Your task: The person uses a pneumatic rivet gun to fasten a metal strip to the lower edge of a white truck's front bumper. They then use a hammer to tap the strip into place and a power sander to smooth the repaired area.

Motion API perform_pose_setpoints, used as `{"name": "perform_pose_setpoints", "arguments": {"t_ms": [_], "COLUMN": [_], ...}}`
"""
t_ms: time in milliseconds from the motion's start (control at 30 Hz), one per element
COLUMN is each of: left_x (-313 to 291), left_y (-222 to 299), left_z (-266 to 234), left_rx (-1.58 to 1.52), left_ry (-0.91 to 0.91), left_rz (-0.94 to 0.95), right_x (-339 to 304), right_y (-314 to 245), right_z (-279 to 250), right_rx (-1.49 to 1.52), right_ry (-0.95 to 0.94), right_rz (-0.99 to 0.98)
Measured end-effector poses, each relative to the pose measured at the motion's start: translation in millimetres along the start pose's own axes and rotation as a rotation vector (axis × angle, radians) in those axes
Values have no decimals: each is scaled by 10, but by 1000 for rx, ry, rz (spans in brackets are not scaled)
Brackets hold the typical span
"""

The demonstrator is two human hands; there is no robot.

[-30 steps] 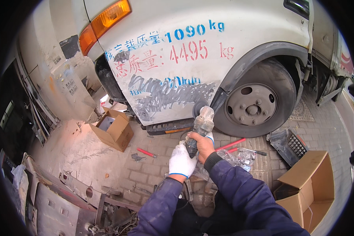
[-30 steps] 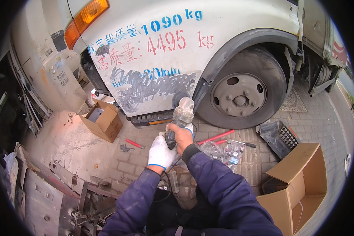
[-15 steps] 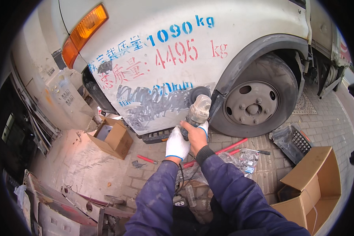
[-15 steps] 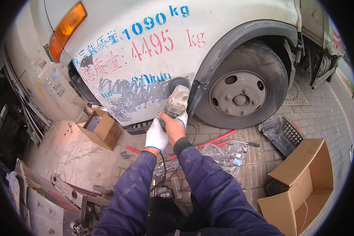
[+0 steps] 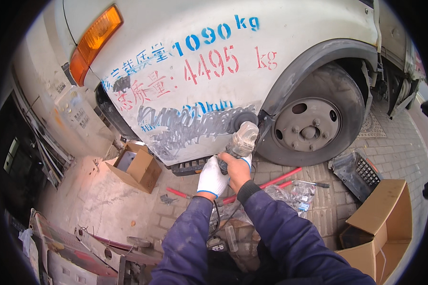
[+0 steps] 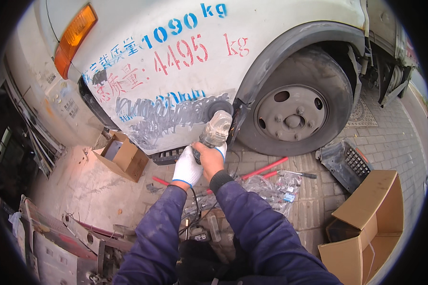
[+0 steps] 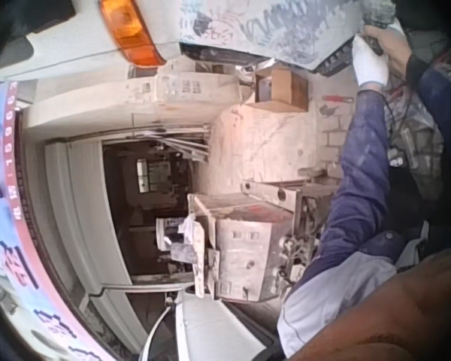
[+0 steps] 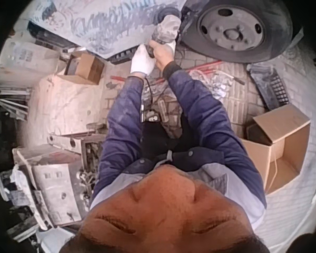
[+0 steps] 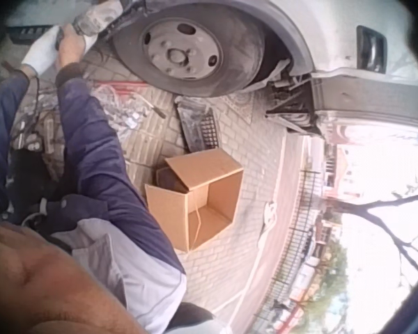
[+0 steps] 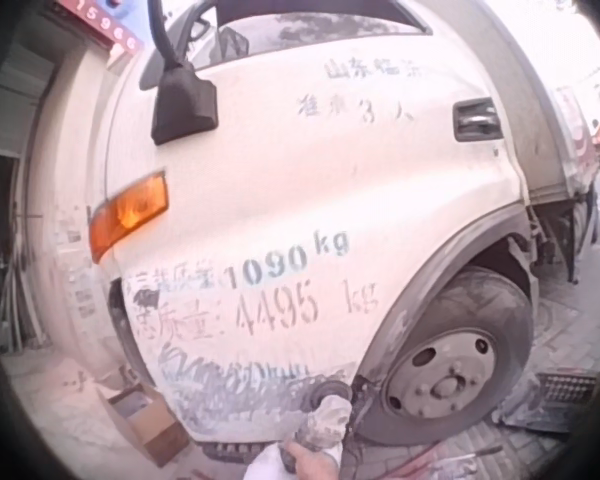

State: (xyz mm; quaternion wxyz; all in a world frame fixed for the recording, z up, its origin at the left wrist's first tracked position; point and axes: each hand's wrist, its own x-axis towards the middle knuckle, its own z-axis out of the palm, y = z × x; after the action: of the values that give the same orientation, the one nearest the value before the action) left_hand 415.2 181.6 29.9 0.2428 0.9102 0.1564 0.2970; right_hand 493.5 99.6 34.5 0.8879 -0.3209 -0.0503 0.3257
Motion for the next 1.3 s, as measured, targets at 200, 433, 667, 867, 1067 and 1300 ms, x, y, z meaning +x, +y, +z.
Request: {"name": "perform_pose_setpoints", "arguments": {"t_ms": [200,433,667,867,1067,1300], "left_x": [18,-80,21,-149,-50,-129], "left_y": [7,16,-131,-212,-185,-134], "left_z": [-51,-42,-75,-128,-236,-160], "left_rx": [17,-3,140,258,379,223], "left_ry": [-4,-79,49,-145,58,-39], "left_rz": [-26,-122,119,-96,169,-10], "right_x": [-52,-142,-65,-68,-62,-115], "right_y": [-78,-46,20,149,128,95], "right_z": [87,76,39,-22,9,37], "right_rx": [-108,-156,21,-47,112,-32], "right_ry": [-20,90,-68,64,-96,14], "right_rz": [-104,-55,-129,110,-6,25]}}
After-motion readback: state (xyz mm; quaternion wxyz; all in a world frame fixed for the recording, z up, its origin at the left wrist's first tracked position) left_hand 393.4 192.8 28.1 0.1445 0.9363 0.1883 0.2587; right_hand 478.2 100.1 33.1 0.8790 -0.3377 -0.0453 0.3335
